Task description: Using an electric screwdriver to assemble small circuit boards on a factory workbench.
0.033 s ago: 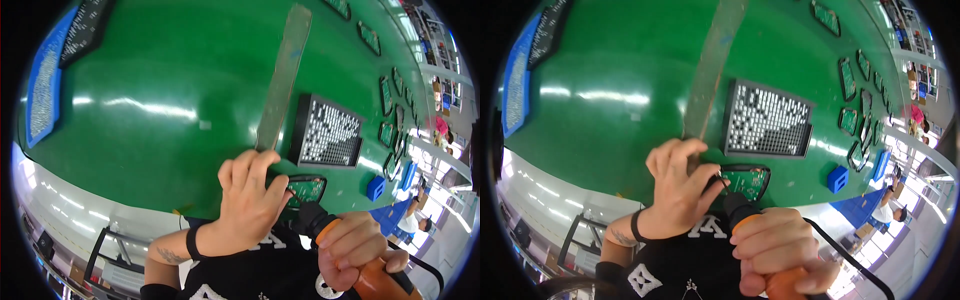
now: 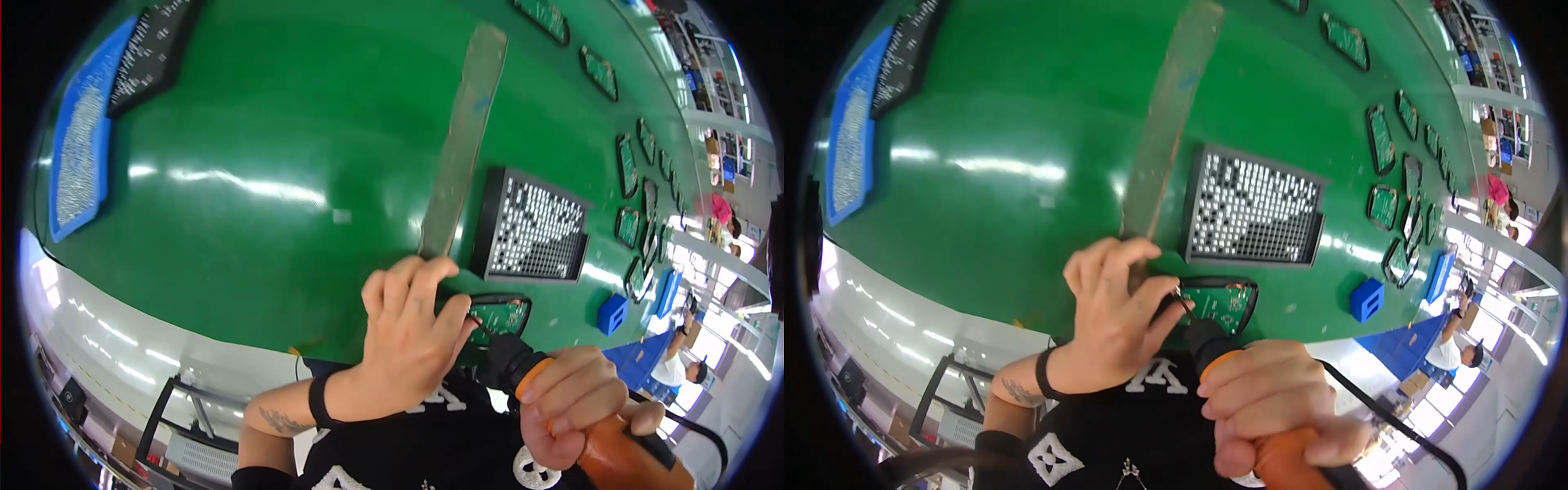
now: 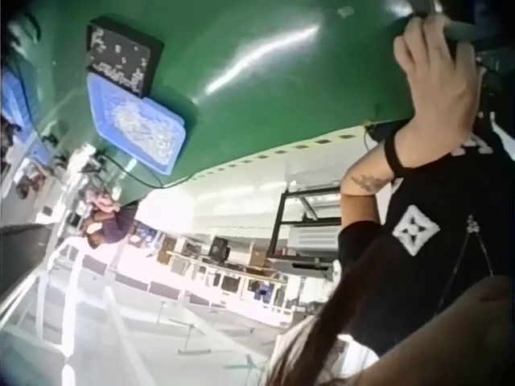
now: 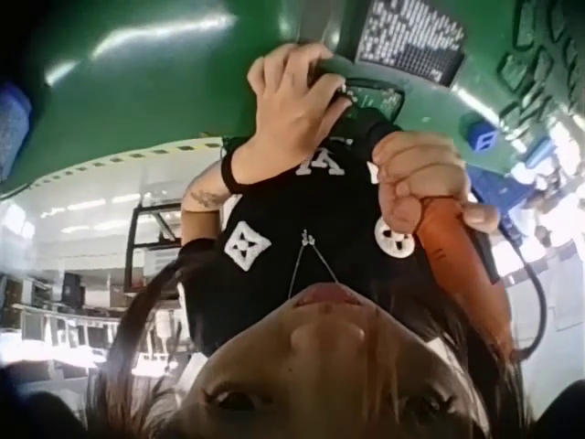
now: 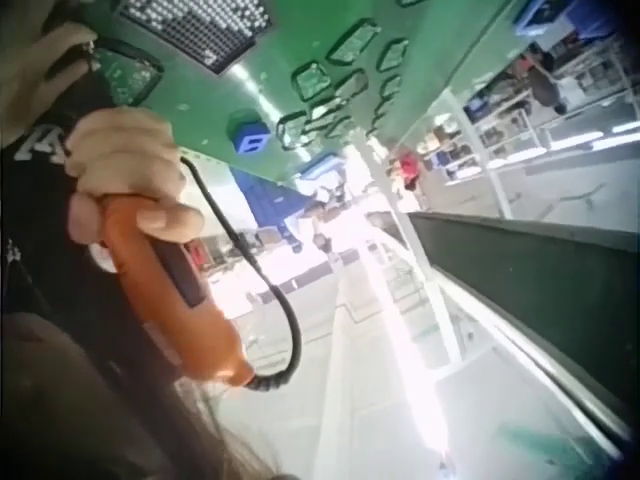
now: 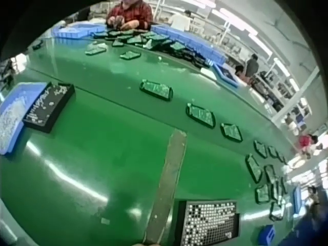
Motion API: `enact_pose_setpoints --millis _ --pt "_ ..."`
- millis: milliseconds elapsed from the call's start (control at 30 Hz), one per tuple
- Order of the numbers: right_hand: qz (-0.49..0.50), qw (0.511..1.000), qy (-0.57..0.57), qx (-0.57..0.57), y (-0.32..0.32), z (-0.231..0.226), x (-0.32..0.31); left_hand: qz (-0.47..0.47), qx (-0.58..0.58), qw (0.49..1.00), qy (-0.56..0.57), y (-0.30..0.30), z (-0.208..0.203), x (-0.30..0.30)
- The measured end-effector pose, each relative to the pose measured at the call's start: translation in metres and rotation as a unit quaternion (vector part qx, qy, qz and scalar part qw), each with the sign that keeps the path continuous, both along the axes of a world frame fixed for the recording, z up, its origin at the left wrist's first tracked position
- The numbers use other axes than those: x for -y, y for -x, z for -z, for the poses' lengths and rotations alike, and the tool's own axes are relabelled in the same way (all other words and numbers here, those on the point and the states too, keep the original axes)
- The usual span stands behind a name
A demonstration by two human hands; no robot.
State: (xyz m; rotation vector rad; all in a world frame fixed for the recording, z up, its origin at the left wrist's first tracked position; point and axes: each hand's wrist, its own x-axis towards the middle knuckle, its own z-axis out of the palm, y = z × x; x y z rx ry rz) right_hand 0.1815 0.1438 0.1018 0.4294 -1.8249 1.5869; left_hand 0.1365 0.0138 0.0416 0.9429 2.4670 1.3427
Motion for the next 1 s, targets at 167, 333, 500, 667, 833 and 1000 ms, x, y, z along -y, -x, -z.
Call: enact_pose_setpoints --millis 167,333,500,667,833,1000 --pt "0.039 0.991 0.13 -0.018 -0.018 -0.018 -0.003 0.051 0.04 0.997 -0.045 -0.004 -0.004 0.01" --pt "0.177 0.929 0.254 -0.202 -0.053 -0.034 -0.026 0.116 0.215 0.969 -0.033 0.033 -0.05 0.031" --pt "0.301 0.915 0.229 -0.138 -0.048 -0.024 -0.032 -0.007 0.217 0.975 -0.037 0.185 -0.074 0.007" --pt "0.3 0.914 0.246 -0.115 -0.031 -0.019 -0.026 -0.15 -0.022 0.985 0.087 0.371 -0.022 -0.014" --pt "0.245 0.942 0.197 -0.119 -0.026 -0.022 -0.041 0.129 -0.313 0.941 0.013 0.377 0.015 -0.085" --pt "0.243 0.939 0.184 -0.157 -0.004 -0.027 -0.045 0.444 -0.173 0.861 -0.176 0.415 0.027 -0.093"
